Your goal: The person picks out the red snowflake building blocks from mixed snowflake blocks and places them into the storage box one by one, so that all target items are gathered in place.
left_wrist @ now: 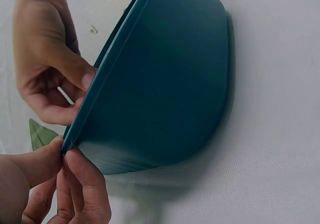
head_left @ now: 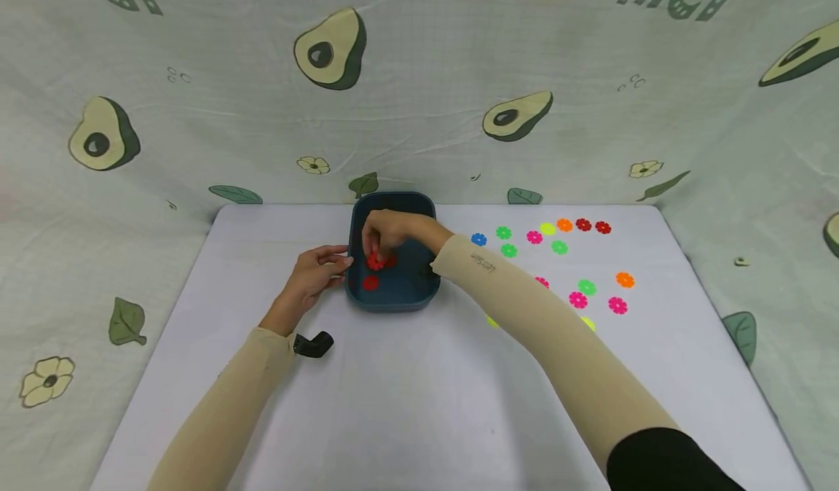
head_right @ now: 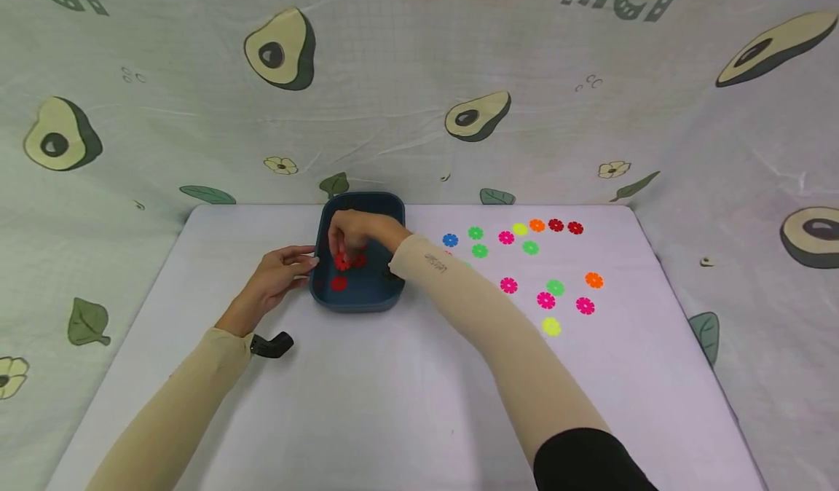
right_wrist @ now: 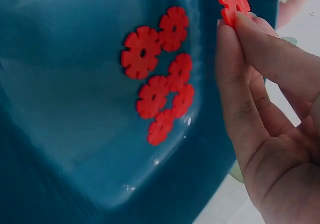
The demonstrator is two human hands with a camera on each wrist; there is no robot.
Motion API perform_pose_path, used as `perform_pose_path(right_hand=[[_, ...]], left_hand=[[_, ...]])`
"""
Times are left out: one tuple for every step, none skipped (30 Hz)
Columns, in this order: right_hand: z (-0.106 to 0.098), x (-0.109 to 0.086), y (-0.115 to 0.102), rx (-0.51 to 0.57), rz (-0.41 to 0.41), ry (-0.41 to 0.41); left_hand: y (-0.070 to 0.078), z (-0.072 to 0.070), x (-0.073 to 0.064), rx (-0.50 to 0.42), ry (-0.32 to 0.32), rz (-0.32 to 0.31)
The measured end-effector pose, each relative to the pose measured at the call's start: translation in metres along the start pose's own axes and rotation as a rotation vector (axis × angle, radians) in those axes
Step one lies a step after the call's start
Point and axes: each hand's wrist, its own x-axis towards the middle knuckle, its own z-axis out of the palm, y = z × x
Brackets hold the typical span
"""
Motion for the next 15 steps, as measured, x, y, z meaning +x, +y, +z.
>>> perform_pose_path(right_hand=[[0.001,0.001,0.001,-0.002,0.007,-0.006],[0.002,0.002,0.001,-0.004,0.012,-0.012],[0.003,0.003,0.002,-0.006,0.017,-0.018],[0.004,0.004,0.002,-0.011,0.022,-0.024],[0.004,0.005,0.003,-0.014,0.026,-0.029],[0.005,0.005,0.003,-0.017,0.031,-0.034],[0.006,0.006,0.004,-0.021,0.033,-0.041],[0.007,0.006,0.004,-0.023,0.035,-0.048],[0.008,0.006,0.004,-0.028,0.041,-0.055],[0.009,0.006,0.005,-0.027,0.049,-0.065],[0.010,0.006,0.005,-0.025,0.057,-0.073],[0.011,0.006,0.006,-0.023,0.067,-0.082],[0.012,0.006,0.007,-0.027,0.075,-0.091],[0.012,0.006,0.007,-0.032,0.085,-0.100],[0.013,0.006,0.008,-0.032,0.096,-0.110]], left_hand=[[0.000,0.000,0.000,0.001,0.001,0.000],[0.001,0.001,0.000,0.002,0.002,0.000],[0.001,0.001,0.000,0.002,0.002,0.001],[0.001,0.001,0.000,0.001,0.002,0.002],[0.001,0.001,0.000,-0.002,0.002,0.002],[0.001,0.001,0.000,-0.004,0.001,0.002],[0.001,0.001,0.000,-0.005,0.001,0.003],[0.001,0.001,0.000,-0.007,0.002,0.002],[0.001,0.002,0.000,-0.007,0.004,0.002],[0.001,0.002,0.000,-0.008,0.005,0.002],[0.001,0.001,-0.001,-0.007,0.006,0.002],[0.000,0.001,-0.001,-0.006,0.007,0.003],[0.000,0.001,-0.001,-0.005,0.008,0.004],[0.000,0.001,-0.001,-0.006,0.008,0.004],[0.000,0.001,-0.001,-0.006,0.007,0.005]])
